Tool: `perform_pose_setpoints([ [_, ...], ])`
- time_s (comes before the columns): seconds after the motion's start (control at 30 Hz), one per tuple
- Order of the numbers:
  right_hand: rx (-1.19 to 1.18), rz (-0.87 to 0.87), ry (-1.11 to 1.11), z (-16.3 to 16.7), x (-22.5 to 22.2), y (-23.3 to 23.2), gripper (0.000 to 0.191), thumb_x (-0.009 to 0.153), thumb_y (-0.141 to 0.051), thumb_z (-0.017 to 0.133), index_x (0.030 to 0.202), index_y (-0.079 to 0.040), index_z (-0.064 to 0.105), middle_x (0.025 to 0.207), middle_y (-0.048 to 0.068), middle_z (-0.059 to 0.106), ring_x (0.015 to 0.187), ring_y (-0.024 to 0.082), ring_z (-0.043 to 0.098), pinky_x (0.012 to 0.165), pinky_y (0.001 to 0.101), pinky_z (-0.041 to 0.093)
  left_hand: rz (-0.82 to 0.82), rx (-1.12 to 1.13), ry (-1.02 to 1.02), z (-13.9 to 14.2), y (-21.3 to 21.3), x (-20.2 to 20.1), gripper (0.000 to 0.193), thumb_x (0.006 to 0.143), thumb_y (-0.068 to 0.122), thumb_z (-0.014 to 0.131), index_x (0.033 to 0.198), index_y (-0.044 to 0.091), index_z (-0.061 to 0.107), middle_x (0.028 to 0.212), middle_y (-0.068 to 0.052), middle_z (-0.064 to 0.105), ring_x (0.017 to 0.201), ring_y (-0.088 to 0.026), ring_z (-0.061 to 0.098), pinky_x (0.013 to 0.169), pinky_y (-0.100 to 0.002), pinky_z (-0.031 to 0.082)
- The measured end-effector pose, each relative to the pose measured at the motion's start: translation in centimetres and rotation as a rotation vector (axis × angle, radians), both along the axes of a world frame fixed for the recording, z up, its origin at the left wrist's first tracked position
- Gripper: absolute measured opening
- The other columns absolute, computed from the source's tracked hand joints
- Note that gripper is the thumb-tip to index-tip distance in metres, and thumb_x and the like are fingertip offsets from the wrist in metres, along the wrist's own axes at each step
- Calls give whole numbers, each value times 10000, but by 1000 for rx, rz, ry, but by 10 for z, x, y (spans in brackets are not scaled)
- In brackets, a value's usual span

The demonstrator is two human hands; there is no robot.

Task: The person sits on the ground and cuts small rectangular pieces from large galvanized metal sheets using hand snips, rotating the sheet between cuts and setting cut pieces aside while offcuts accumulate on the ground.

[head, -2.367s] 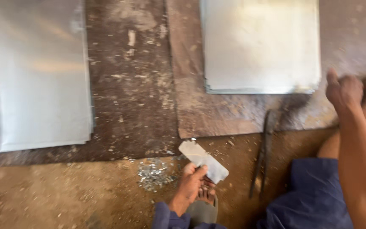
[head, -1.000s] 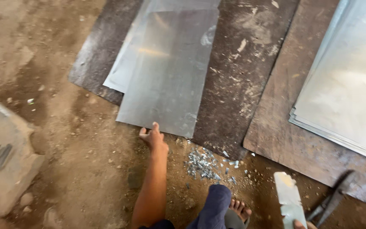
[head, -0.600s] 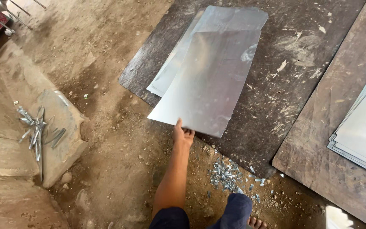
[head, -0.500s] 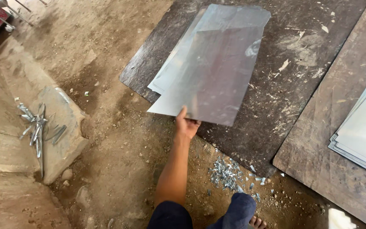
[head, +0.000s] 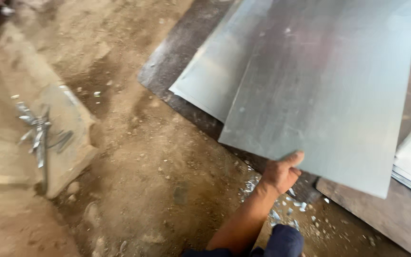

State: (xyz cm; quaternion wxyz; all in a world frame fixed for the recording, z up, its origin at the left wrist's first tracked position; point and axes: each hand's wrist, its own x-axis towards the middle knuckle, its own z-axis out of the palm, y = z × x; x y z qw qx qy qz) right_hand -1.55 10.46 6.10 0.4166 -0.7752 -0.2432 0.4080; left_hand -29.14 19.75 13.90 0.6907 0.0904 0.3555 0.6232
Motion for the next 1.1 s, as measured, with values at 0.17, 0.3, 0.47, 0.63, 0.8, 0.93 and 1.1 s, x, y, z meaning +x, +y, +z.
perform_pose_setpoints([
  [0.17,131,-71,-23,63,99,-73,285,1060,-236,675,921,8,623,768,-37,472,650,90,405,530,277,299,-325,-416,-46,-58,-13,55,491,892,357,800,1255,49,680,983,-129,674,705,-228,602,519,-331,469],
  [0.3,132,38,71,45,126,-67,297,1071,-235,671,904,4,615,752,-52,450,633,78,379,511,268,279,-298,-413,-7,-81,-18,88,518,895,232,736,1360,66,581,1240,-75,708,1062,-233,674,898,-410,515],
  [0.47,44,447,-32,60,110,5,243,1008,-171,623,1034,38,744,874,54,709,764,132,634,663,298,527,-343,-283,-23,-84,-30,95,473,915,287,718,1277,18,578,1201,-152,676,1073,-314,679,909,-513,573],
  [0.63,-175,789,-125,68,106,38,252,1006,-223,601,1043,-21,747,989,188,740,788,244,686,689,348,593,-305,-223,-116,-97,-60,97,509,983,395,632,1264,-26,576,1232,-171,663,1137,-323,674,987,-483,597],
  [0.8,-350,320,-129,42,103,20,254,1033,-239,601,1197,-70,697,1210,175,710,1032,248,683,846,379,568,-306,-212,-43,-112,-70,95,469,989,350,616,1250,-37,570,1181,-168,706,1096,-296,694,975,-472,590],
  [0.93,-282,316,207,18,82,-10,316,945,-143,713,1237,-41,649,1162,161,725,1049,266,692,930,392,576,-541,-307,228,-101,-95,104,388,963,275,640,1210,-24,633,969,-206,759,845,-307,715,789,-465,589],
  [1.1,-90,342,30,-1,74,-19,350,846,-21,761,1180,0,658,1077,105,752,976,186,722,903,321,596,-636,397,1164,-87,-103,129,220,922,208,760,1060,71,657,999,-95,750,918,-259,735,836,-448,600],
])
